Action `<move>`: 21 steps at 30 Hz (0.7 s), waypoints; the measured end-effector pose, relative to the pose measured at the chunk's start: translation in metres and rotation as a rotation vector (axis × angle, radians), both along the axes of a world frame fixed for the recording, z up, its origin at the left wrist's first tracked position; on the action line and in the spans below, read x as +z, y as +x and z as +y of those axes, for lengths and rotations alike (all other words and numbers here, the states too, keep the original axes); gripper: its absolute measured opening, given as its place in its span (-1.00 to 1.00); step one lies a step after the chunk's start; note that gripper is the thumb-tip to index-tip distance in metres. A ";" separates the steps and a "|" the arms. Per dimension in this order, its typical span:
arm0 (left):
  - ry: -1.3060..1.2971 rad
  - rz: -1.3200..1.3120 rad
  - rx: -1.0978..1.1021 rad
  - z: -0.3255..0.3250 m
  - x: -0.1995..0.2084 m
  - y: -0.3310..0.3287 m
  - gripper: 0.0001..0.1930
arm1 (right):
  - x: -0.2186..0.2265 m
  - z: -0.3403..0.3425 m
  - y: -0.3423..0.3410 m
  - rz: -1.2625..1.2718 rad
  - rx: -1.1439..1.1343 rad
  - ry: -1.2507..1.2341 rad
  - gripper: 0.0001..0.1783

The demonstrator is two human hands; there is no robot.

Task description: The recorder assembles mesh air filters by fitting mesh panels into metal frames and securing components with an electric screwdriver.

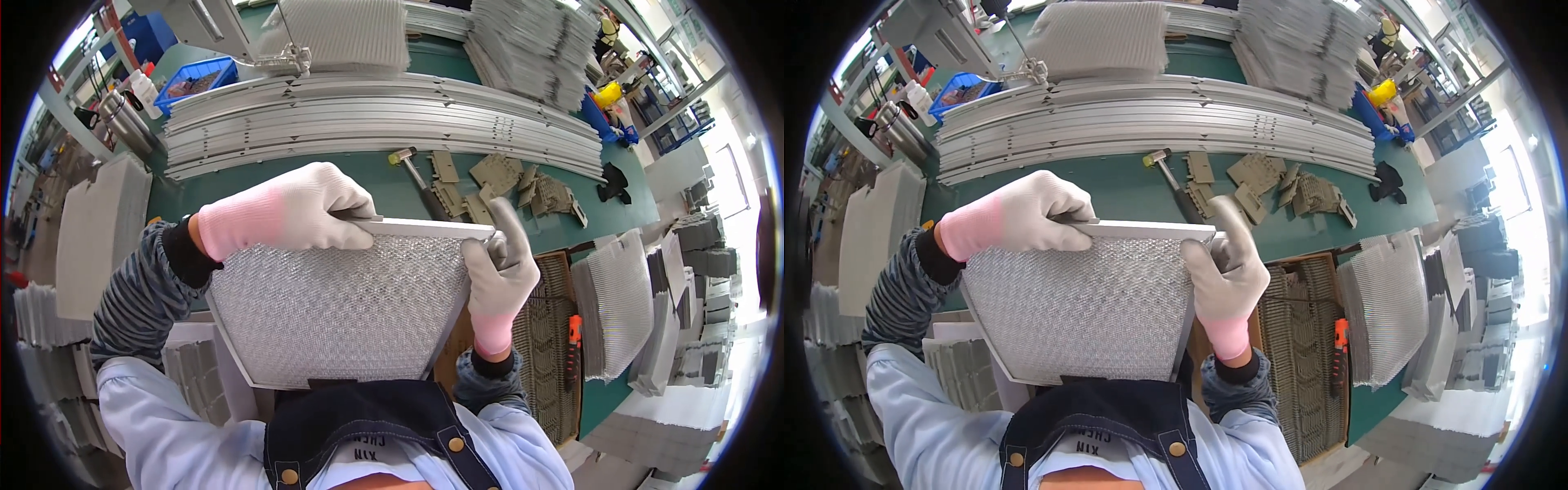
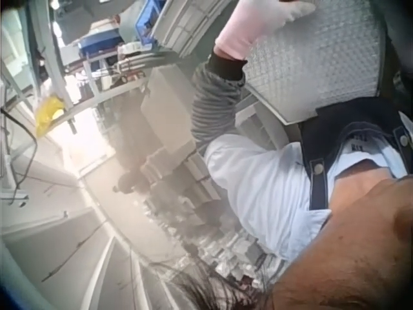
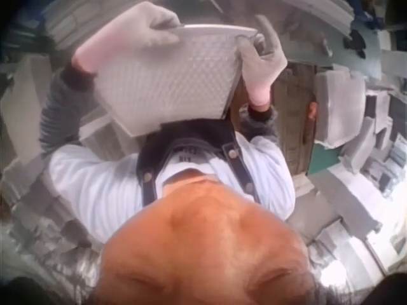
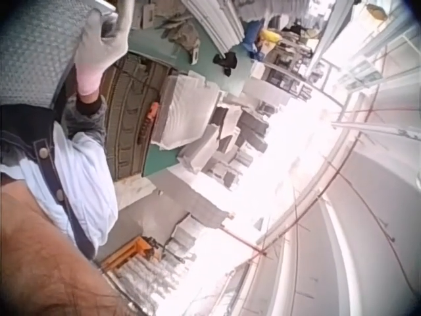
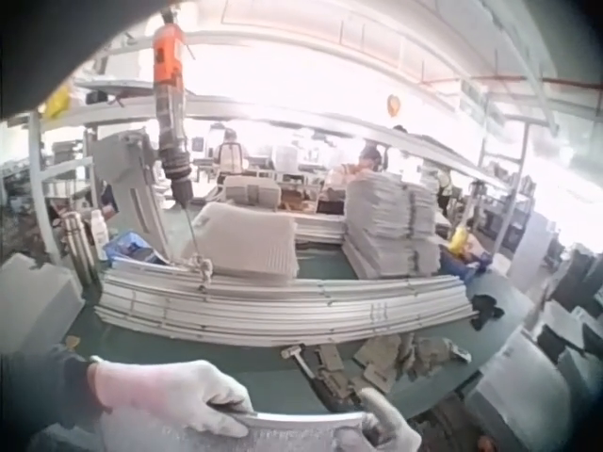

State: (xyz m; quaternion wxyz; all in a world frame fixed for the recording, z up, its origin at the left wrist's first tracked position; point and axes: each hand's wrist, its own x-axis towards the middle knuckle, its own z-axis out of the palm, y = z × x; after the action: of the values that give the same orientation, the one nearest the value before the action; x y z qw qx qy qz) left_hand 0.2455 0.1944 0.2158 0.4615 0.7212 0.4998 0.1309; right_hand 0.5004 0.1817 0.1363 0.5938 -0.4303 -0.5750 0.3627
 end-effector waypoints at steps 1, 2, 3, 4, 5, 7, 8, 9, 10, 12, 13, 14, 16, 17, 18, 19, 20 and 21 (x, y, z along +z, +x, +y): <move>0.009 0.001 -0.013 -0.002 0.000 -0.003 -0.81 | -0.001 0.005 0.004 -0.126 0.051 0.034 -0.53; 0.017 0.000 -0.026 -0.004 0.000 -0.005 -0.81 | 0.001 0.008 0.001 -0.120 0.059 0.030 -0.53; 0.014 0.006 -0.017 -0.004 0.000 -0.006 -0.81 | 0.004 0.011 -0.002 -0.043 0.104 -0.028 -0.57; 0.000 0.017 0.019 -0.003 0.000 -0.006 -0.81 | 0.008 0.013 -0.006 0.034 0.150 -0.086 -0.62; -0.012 0.027 0.057 -0.002 0.000 -0.007 -0.80 | 0.010 0.016 -0.008 0.013 0.159 -0.098 -0.67; 0.031 0.007 0.024 -0.001 0.002 -0.009 -0.80 | 0.013 0.025 -0.011 0.010 0.208 -0.091 -0.69; 0.073 -0.017 -0.022 0.001 0.003 -0.011 -0.79 | 0.014 0.029 -0.012 0.003 0.245 -0.084 -0.71; 0.091 -0.014 -0.086 0.005 0.004 -0.011 -0.77 | 0.013 0.033 -0.008 -0.032 0.296 -0.082 -0.73; 0.089 -0.013 -0.084 0.008 0.006 -0.008 -0.77 | 0.015 0.032 -0.012 -0.032 0.299 -0.084 -0.73; 0.128 0.067 -0.186 0.016 0.016 0.008 -0.76 | 0.024 0.031 -0.019 0.014 0.365 -0.139 -0.75; 0.226 0.081 -0.226 0.021 0.008 0.011 -0.76 | 0.025 0.032 -0.020 -0.011 0.384 -0.095 -0.75; 0.225 0.080 -0.226 0.023 0.005 0.013 -0.76 | 0.025 0.033 -0.020 -0.011 0.384 -0.096 -0.75; 0.111 0.034 -0.103 0.024 0.000 0.015 -0.76 | 0.025 0.035 -0.019 -0.095 0.346 -0.169 -0.74; 0.128 0.014 -0.106 0.024 -0.005 0.013 -0.76 | 0.024 0.035 -0.019 -0.096 0.340 -0.171 -0.74; 0.126 0.013 -0.111 0.022 -0.010 0.011 -0.76 | 0.022 0.034 -0.019 -0.119 0.359 -0.165 -0.74; 0.103 -0.006 -0.120 0.019 -0.013 0.009 -0.76 | 0.021 0.033 -0.019 -0.142 0.380 -0.159 -0.73; 0.078 -0.026 -0.126 0.017 -0.017 0.007 -0.75 | 0.020 0.033 -0.019 -0.142 0.378 -0.162 -0.73; 0.118 -0.023 -0.148 0.016 -0.019 0.005 -0.74 | 0.019 0.033 -0.019 -0.163 0.389 -0.165 -0.73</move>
State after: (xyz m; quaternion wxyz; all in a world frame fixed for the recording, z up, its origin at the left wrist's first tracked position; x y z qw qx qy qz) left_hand 0.2505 0.2102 0.1971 0.4321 0.7807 0.4311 0.1338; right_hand 0.4809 0.2146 0.1549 0.4270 -0.3862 -0.6617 0.4803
